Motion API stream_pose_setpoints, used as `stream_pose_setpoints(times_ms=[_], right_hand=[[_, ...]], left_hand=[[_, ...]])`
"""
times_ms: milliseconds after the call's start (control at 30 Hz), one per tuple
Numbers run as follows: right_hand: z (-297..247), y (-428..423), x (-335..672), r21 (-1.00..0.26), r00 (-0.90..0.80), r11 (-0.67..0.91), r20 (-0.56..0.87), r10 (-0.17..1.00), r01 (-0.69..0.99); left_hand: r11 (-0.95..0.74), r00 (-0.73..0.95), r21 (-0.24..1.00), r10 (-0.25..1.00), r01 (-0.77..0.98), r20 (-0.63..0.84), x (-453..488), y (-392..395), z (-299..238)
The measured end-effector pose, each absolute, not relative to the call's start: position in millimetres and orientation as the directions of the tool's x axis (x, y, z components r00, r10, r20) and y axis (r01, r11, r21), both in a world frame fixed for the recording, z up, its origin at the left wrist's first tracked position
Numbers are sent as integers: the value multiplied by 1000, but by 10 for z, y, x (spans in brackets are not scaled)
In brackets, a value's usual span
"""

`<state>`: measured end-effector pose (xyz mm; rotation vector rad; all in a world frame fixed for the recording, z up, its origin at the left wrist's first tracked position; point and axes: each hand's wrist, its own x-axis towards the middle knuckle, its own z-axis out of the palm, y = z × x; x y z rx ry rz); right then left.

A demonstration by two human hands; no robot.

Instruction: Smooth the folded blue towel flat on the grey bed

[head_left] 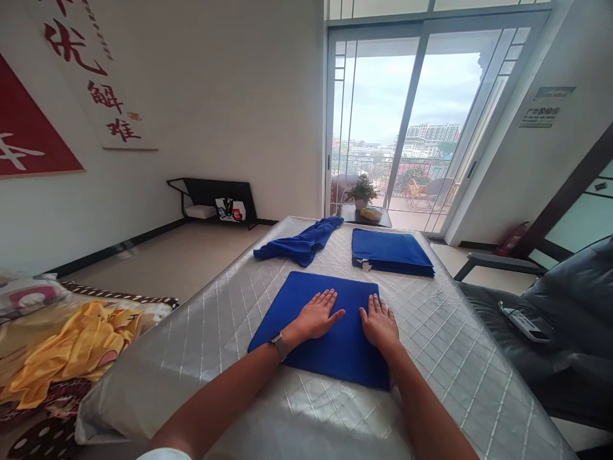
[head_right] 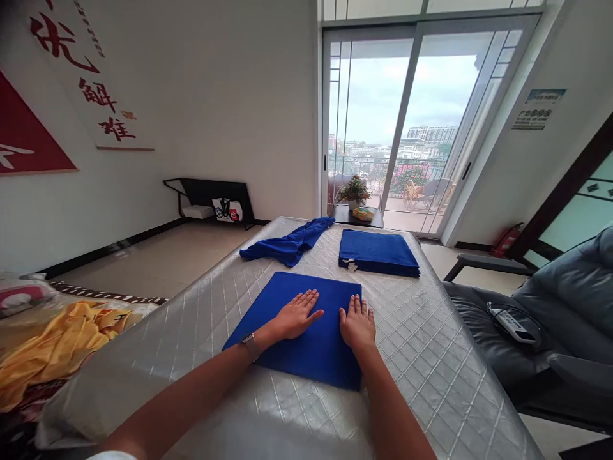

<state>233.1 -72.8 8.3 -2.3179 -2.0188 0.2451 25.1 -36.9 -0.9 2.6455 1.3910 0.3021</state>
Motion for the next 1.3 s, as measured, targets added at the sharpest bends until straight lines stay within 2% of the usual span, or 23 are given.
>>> stream_pose_setpoints(times_ms=[133, 300, 467, 900, 1300], right_hand=[[91, -731, 2326, -137, 139, -149, -76, 987, 979], [105, -734, 2316, -109, 142, -149, -70, 987, 983], [105, -724, 2319, -84, 154, -161, -77, 985, 983], [60, -700, 2348, -91, 149, -157, -85, 985, 983], [78, -755, 2320, -67, 142, -144, -29, 989, 987]], left_hand=[[-438, 434, 194, 899, 878, 64, -275, -294, 18], [-314, 302, 158, 949, 936, 96, -708, -262, -69], [-311, 288, 176, 947, 934, 142, -742, -233, -172], [-308, 283, 199, 948, 930, 146, -733, -215, -178], [-296, 263, 229, 951, 927, 165, -742, -186, -195]])
